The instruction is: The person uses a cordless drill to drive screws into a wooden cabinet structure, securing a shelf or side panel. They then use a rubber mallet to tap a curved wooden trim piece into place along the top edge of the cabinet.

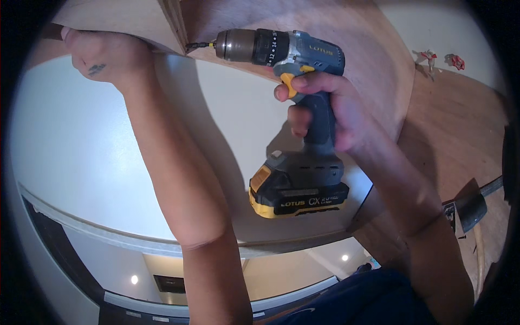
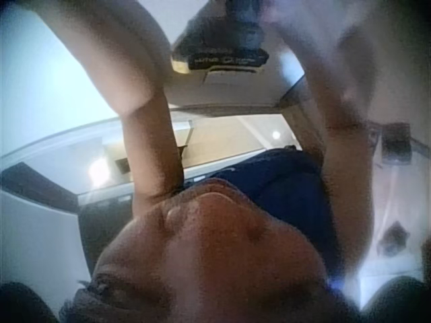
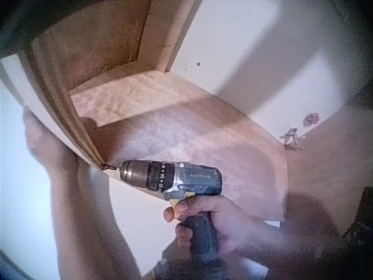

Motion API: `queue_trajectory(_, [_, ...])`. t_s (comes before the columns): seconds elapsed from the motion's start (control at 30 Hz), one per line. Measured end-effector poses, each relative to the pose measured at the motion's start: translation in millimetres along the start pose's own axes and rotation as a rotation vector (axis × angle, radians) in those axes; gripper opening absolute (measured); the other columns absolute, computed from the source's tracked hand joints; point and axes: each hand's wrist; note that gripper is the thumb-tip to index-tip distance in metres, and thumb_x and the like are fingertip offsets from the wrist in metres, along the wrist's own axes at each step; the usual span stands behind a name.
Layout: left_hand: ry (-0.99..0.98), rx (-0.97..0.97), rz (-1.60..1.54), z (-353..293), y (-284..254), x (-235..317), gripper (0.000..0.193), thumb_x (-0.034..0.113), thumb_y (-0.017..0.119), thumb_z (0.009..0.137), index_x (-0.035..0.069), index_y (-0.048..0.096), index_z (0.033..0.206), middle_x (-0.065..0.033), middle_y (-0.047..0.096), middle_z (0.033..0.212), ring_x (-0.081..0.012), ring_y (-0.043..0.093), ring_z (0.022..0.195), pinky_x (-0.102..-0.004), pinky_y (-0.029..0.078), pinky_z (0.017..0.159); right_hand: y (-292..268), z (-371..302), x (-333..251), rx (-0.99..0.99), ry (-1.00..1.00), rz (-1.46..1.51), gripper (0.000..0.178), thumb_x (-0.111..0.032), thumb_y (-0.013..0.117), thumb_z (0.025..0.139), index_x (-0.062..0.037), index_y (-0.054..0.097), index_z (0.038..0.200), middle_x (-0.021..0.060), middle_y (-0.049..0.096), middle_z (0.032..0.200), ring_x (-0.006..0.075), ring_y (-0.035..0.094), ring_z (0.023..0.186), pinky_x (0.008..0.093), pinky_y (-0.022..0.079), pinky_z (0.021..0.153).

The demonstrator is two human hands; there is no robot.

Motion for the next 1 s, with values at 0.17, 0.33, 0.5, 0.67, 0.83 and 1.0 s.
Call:
queue_trajectory(0.17, [0.002, 0.001, 0.06, 0, 1, 5, 0.028, 0.028, 0.071, 0.087, 0.0, 0.074, 0.091, -0.0098, 0.077, 0.085, -0.0213, 0.072, 0.073, -0.0343, 0.055, 0.068, 5, -1, 5, 0.044, 0.008, -0.001, 0.027, -0.016, 0.069, 0.089, -0.0066, 0.06, 0.112, 0.007, 0.067, 0.1, 0.0146, 0.06, 0.064, 0.0332, 0.053, 0.059])
queue_trajectory(0.33, [0.126, -0.041, 0.257, 2, 0, 9, 0.029, 0.029, 0.07, 0.087, 0.001, 0.075, 0.093, -0.0104, 0.078, 0.089, -0.0229, 0.073, 0.075, -0.0359, 0.056, 0.07, 4, 0, 6, 0.049, 0.003, 0.011, 0.023, -0.017, 0.069, 0.089, -0.0058, 0.061, 0.107, 0.006, 0.066, 0.096, 0.0143, 0.06, 0.063, 0.0329, 0.053, 0.058])
queue_trajectory(0.5, [-0.027, -0.056, 0.101, -1, -3, 20, 0.028, 0.026, 0.069, 0.087, 0.0, 0.075, 0.094, -0.0129, 0.077, 0.092, -0.0282, 0.072, 0.08, -0.0378, 0.055, 0.073, 7, -2, 8, 0.073, 0.015, 0.014, 0.021, -0.018, 0.07, 0.089, -0.006, 0.061, 0.105, 0.0052, 0.066, 0.093, 0.0143, 0.061, 0.062, 0.0329, 0.053, 0.057])
queue_trajectory(0.67, [0.004, -0.087, 0.13, -1, -2, 21, 0.026, 0.021, 0.065, 0.089, -0.002, 0.074, 0.096, -0.0166, 0.074, 0.098, -0.0375, 0.07, 0.09, -0.0414, 0.054, 0.08, 8, -1, 8, 0.065, 0.001, 0.012, 0.021, -0.018, 0.07, 0.089, -0.0056, 0.061, 0.103, 0.005, 0.066, 0.092, 0.014, 0.062, 0.063, 0.0327, 0.055, 0.057])
queue_trajectory(0.83, [0.057, -0.072, 0.178, 1, -3, 10, 0.026, 0.025, 0.076, 0.082, 0.002, 0.076, 0.092, -0.0108, 0.078, 0.089, -0.0225, 0.073, 0.075, -0.0357, 0.056, 0.069, 10, 1, 10, 0.079, -0.006, -0.022, 0.02, -0.018, 0.07, 0.089, -0.0054, 0.062, 0.102, 0.0048, 0.066, 0.092, 0.014, 0.063, 0.064, 0.0331, 0.056, 0.058])
queue_trajectory(1.0, [0.012, -0.067, 0.081, -2, -3, 27, 0.028, 0.026, 0.078, 0.08, 0.002, 0.076, 0.093, -0.0132, 0.078, 0.089, -0.0255, 0.074, 0.076, -0.0366, 0.056, 0.069, 6, 0, 1, 0.045, 0.017, -0.03, 0.025, -0.017, 0.069, 0.09, -0.0048, 0.06, 0.11, 0.0082, 0.069, 0.099, 0.0153, 0.063, 0.065, 0.0341, 0.056, 0.06])
Point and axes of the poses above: each hand's wrist, its own z-axis towards the middle knuckle, its own y-axis out of the palm, x = y × z
